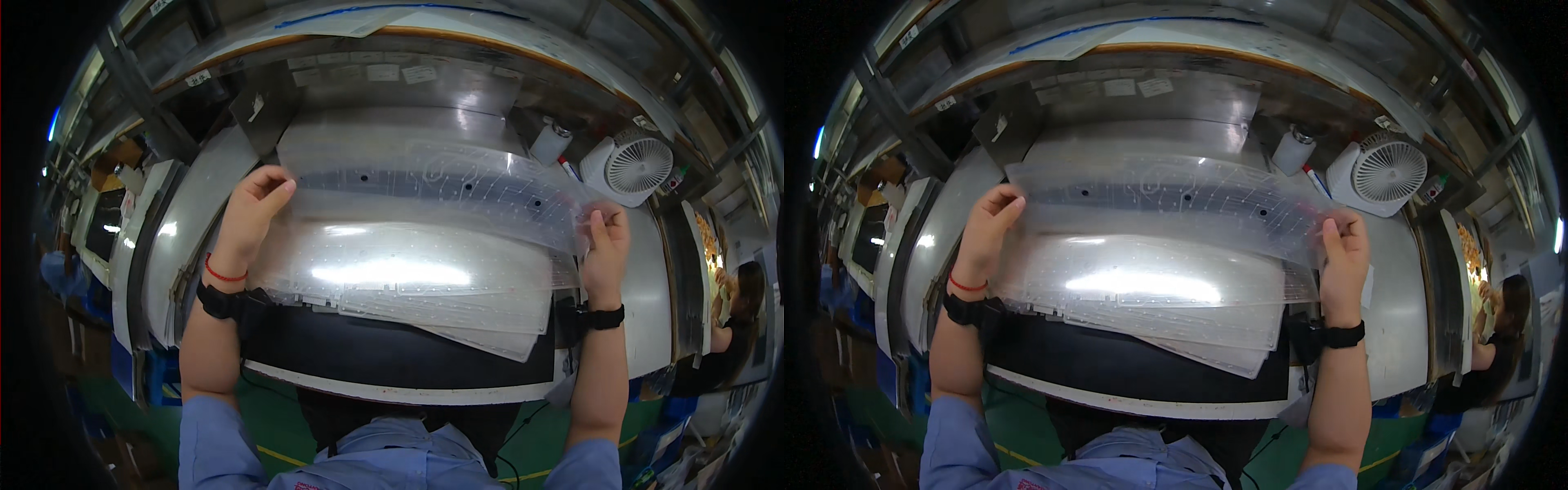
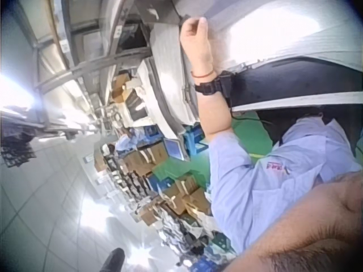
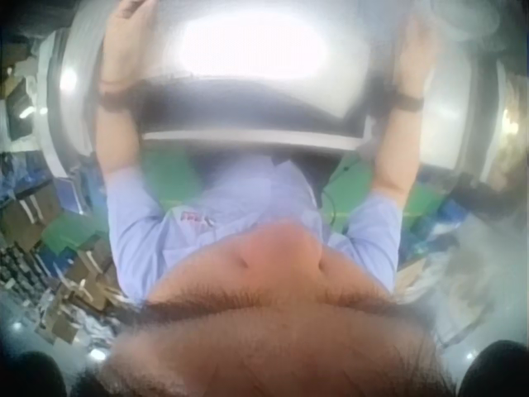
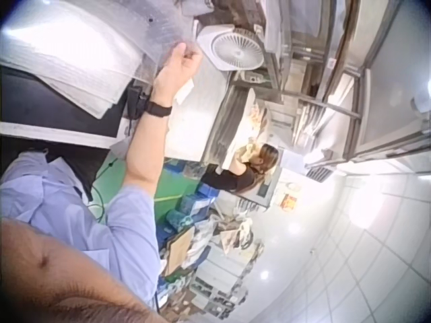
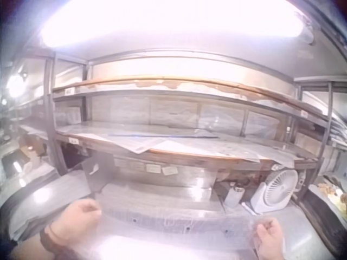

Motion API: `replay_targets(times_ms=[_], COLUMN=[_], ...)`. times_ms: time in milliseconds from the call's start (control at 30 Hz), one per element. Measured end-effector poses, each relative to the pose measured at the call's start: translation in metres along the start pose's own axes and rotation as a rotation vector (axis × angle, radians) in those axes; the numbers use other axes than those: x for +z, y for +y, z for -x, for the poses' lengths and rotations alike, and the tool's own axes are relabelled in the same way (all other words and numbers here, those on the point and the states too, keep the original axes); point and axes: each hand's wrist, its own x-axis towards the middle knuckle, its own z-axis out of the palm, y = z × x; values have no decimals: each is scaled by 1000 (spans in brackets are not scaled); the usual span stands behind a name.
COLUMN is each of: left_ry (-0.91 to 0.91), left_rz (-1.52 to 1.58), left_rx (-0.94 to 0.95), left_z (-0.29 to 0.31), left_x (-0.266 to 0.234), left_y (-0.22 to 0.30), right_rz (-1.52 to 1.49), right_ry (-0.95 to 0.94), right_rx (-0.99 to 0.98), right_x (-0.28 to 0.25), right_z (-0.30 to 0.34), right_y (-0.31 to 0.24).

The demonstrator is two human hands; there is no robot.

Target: Inspecting and aligning transparent plastic keyboard membrane sheets at a workstation.

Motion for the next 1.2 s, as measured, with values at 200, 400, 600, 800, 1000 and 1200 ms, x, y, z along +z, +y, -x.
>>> replay_targets(times_ms=[200, 400, 600, 800, 1000, 1200], left_ry=[-87, -130, -261, -119, 168, -45], left_rz=[216, 398, 85, 248, 364, 81], left_rx=[2, -370, -289, -200, -181, -95], left_z=[-11, -12, -12, -16, -14, -12], left_x=[-16, -10, -16, -24, 0, -14], left_y=[-15, 4, -6, -11, 4, -5], right_rz=[5, 401, 439, 566, 380, 161], right_ry=[-236, -652, -225, -89, -76, -69], right_rx=[-131, -208, 87, 386, 446, 418], right_x=[-5, 0, -4, -20, -1, 2], right_z=[2, 1, 2, -3, 1, 1], right_y=[-9, -5, -3, 17, -4, -8])
